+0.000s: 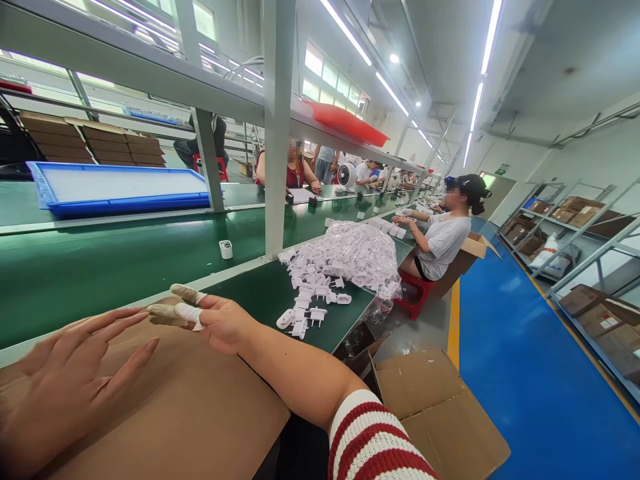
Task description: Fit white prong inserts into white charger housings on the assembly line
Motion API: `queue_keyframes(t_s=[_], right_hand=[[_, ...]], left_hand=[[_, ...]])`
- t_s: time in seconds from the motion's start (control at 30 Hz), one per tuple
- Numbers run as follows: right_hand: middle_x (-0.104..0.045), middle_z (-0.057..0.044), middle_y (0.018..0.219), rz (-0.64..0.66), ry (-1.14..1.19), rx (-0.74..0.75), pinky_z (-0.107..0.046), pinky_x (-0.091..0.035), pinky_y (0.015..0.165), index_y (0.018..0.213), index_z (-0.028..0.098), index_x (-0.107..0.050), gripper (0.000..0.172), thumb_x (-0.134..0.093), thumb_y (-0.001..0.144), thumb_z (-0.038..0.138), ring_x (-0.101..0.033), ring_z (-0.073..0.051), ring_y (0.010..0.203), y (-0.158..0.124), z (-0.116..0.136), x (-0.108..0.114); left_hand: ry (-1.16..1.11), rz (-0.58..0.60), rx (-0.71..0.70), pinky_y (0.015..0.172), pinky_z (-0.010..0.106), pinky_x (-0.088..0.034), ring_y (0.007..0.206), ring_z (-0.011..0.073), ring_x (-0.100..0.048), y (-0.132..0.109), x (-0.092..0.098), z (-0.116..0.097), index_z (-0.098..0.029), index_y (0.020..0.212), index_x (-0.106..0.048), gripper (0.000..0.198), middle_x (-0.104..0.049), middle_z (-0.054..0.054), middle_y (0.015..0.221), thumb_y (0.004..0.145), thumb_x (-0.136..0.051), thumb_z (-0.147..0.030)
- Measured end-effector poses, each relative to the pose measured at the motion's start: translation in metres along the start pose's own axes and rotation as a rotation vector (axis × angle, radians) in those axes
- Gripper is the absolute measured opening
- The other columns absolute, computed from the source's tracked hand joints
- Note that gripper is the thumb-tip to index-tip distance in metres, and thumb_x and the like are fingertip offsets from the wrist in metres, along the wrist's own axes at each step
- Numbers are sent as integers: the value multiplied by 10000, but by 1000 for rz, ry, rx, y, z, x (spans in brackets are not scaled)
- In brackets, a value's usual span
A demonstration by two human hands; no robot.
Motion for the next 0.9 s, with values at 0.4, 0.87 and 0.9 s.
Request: queue_keyframes(t_s=[0.4, 0.87, 0.9], right_hand=[[-748, -43, 970, 76, 76, -105, -408, -489, 1063, 1017, 205, -655, 291, -815, 776, 235, -725, -231, 1102, 2, -11, -4], [-666, 42, 863, 251, -9, -275, -314, -523, 871, 1059, 200, -607, 525, -881, 613, 151, -670, -136, 778, -2, -34, -6], [-650, 47, 856, 249, -20, -276, -305, -516, 864, 1049, 199, -618, 514, -893, 616, 159, -659, -131, 778, -3, -34, -6]], left_hand=[[-4, 52, -8, 1036, 502, -437, 1147, 356, -628, 1, -2, -2, -288, 1481, -475, 438, -661, 153, 1277, 1051, -499, -370], [-125, 89, -281, 920, 426, -471, 975, 299, -661, 6, 1, -23, -228, 1156, -611, 151, -743, 84, 988, 1036, -521, -227], [-116, 89, -295, 916, 427, -471, 972, 298, -665, 5, 1, -24, -232, 1149, -613, 148, -749, 80, 983, 1034, -522, -215]])
Point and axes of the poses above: each hand's wrist, its own y-axis towards the middle knuckle, its own x-axis out of the back of the hand, z = x × y, the point moved 9 cm from there along y, towards the middle knuckle
